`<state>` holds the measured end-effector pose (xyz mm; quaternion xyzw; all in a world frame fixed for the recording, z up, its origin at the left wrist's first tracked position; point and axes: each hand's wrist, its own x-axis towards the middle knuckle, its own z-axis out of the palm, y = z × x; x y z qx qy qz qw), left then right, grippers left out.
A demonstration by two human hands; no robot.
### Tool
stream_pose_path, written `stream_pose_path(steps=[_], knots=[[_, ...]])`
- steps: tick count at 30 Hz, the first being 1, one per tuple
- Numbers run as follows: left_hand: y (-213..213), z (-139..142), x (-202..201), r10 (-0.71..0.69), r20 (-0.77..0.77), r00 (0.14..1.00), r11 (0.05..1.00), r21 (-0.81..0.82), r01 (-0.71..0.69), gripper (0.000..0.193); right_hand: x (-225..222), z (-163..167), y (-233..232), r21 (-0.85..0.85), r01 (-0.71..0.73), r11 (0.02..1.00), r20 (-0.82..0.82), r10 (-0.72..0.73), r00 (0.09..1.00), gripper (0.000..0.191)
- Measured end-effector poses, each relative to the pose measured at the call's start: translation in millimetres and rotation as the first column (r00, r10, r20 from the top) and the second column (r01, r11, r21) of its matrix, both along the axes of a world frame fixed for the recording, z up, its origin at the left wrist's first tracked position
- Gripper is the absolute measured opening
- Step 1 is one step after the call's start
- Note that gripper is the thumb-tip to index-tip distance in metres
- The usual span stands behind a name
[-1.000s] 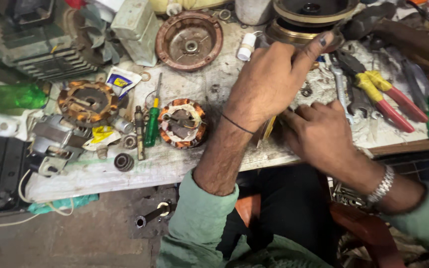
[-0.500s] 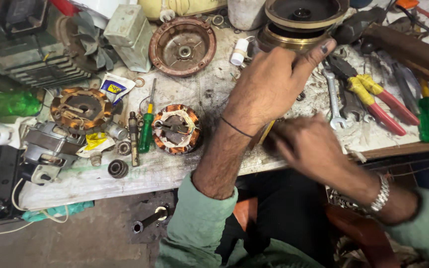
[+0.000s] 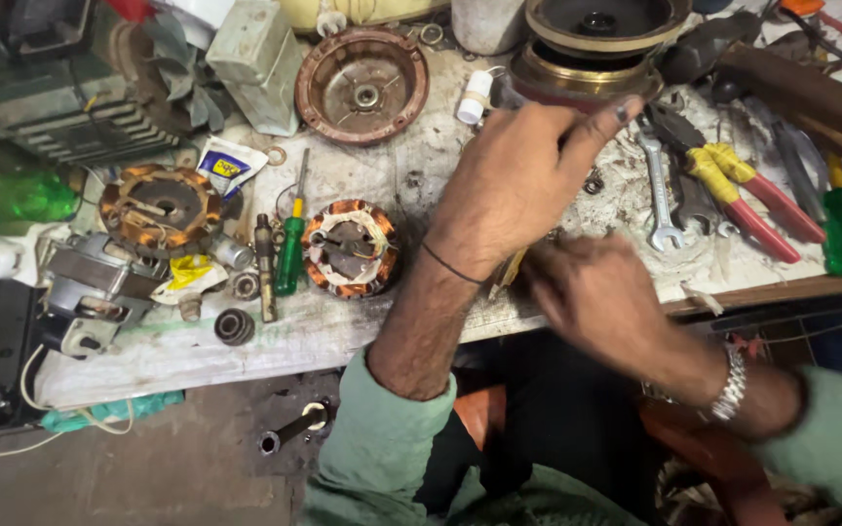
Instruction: The person scrubs a circular metal part with a small abrasive block, rotating it to clean different areas. The person then uses a screwdriver to scrape residue from the inner groove of the part.
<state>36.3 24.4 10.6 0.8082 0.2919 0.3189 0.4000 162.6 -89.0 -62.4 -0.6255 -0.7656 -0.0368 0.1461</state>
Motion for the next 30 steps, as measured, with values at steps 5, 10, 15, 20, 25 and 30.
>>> stream_pose_path(steps=[5, 10, 15, 20, 25, 30], knots=[[-8, 13, 0, 0.010, -0.067, 0.998, 1.000, 0.015, -0.009, 0.055, -3, 0, -2, 0.117, -0.012, 0.993, 0.216, -0.013, 0.976, 0.021], [-16, 9, -14, 0.018, -0.078, 0.997, 0.999, 0.040, -0.015, 0.052, -9, 0, -14, -0.114, -0.033, 0.993, -0.405, -0.016, 0.914, 0.016], [-36, -17, -56, -0.082, 0.232, 0.969, 0.966, 0.258, 0.020, 0.040, -27, 1, -18, 0.131, -0.063, 0.989, -0.023, 0.066, 0.998, 0.023], [-53, -28, -90, -0.216, 0.314, 0.924, 0.938, 0.329, 0.108, 0.046, -43, 4, -28, -0.175, -0.074, 0.982, -0.418, -0.006, 0.908, 0.026], [-56, -41, -96, -0.272, 0.335, 0.902, 0.898, 0.425, 0.113, 0.052, -38, -2, -29, -0.034, -0.091, 0.995, -0.267, 0.079, 0.960, 0.022], [-55, -60, -90, -0.245, 0.320, 0.915, 0.878, 0.474, 0.069, 0.041, -34, -12, -27, 0.049, -0.194, 0.980, -0.384, 0.197, 0.902, 0.018]])
